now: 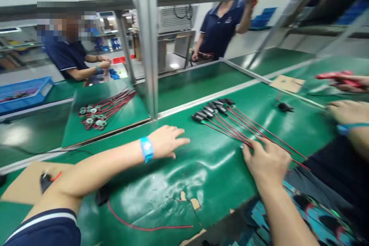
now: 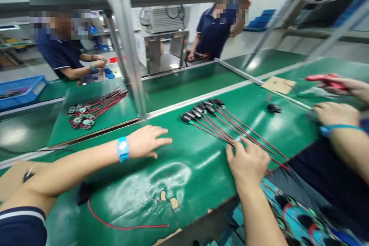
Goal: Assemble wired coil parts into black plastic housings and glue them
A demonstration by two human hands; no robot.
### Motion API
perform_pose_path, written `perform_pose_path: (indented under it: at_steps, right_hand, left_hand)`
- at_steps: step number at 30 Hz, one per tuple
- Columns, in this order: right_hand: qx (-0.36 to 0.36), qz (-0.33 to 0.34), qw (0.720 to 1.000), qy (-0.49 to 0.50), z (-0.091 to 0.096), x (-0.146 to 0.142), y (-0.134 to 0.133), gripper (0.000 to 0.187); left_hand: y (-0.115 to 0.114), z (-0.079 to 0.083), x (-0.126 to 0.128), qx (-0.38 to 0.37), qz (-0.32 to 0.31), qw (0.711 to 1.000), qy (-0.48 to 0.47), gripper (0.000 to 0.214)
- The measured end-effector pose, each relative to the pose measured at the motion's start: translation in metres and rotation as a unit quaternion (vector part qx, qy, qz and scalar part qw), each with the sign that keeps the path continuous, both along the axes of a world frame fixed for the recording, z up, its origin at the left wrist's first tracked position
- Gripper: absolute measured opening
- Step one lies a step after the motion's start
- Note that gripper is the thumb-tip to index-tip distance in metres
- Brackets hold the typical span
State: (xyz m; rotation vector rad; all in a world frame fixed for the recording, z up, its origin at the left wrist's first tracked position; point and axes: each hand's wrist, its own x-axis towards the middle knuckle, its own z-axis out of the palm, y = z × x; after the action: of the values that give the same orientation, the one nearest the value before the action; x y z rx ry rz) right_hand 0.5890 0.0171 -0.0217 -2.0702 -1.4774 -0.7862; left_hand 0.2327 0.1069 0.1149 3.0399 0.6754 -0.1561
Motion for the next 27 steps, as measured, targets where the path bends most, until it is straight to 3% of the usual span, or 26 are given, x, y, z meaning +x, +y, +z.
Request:
perform_pose_path:
  at_steps: [2, 5, 8, 10, 13, 15, 16, 19, 21, 25, 27]
  right_hand:
    - [0.020, 0.016, 1.000, 0.001, 0.001, 0.001, 0.003, 0.037]
    - [0.045, 0.042, 0.998, 0.002, 0.004, -0.014, 0.009, 0.041]
    - [0.076, 0.126, 0.989, 0.018, 0.018, -0.069, 0.006, 0.043]
    - [0.044, 0.253, 0.965, 0.060, 0.031, -0.128, -0.005, 0.039]
    - [-0.080, 0.446, 0.884, 0.113, 0.049, -0.232, -0.031, 0.037]
    - [-0.125, 0.509, 0.843, 0.121, 0.054, -0.295, -0.048, 0.043]
    - [-0.141, 0.516, 0.838, 0.106, 0.054, -0.322, -0.055, 0.049]
    - [-0.182, 0.464, 0.867, 0.027, 0.047, -0.385, -0.067, 0.060]
    - [-0.212, 0.409, 0.887, -0.020, 0.040, -0.411, -0.068, 0.055]
    - [-0.230, 0.359, 0.903, -0.047, 0.025, -0.424, -0.055, 0.037]
    - [-0.226, 0.325, 0.917, -0.045, 0.021, -0.413, -0.042, 0.034]
  left_hand:
    - [-0.043, 0.004, -0.063, 0.014, -0.027, 0.999, -0.035, 0.063]
    - [-0.103, -0.003, -0.158, 0.036, 0.092, 0.990, -0.105, 0.052]
    - [-0.152, -0.020, -0.236, 0.067, 0.287, 0.941, -0.168, 0.042]
    - [-0.178, -0.034, -0.269, 0.076, 0.369, 0.907, -0.189, 0.037]
    - [-0.204, -0.051, -0.290, 0.043, 0.395, 0.894, -0.206, 0.034]
    - [-0.214, -0.059, -0.291, 0.018, 0.382, 0.897, -0.224, 0.036]
    - [-0.218, -0.062, -0.290, 0.010, 0.372, 0.899, -0.230, 0.036]
    - [-0.224, -0.072, -0.287, -0.008, 0.325, 0.919, -0.225, 0.038]
    - [-0.226, -0.079, -0.288, -0.017, 0.275, 0.938, -0.212, 0.041]
    - [-0.221, -0.086, -0.304, 0.000, 0.181, 0.963, -0.201, 0.046]
    - [-0.219, -0.081, -0.323, 0.048, 0.213, 0.958, -0.187, 0.042]
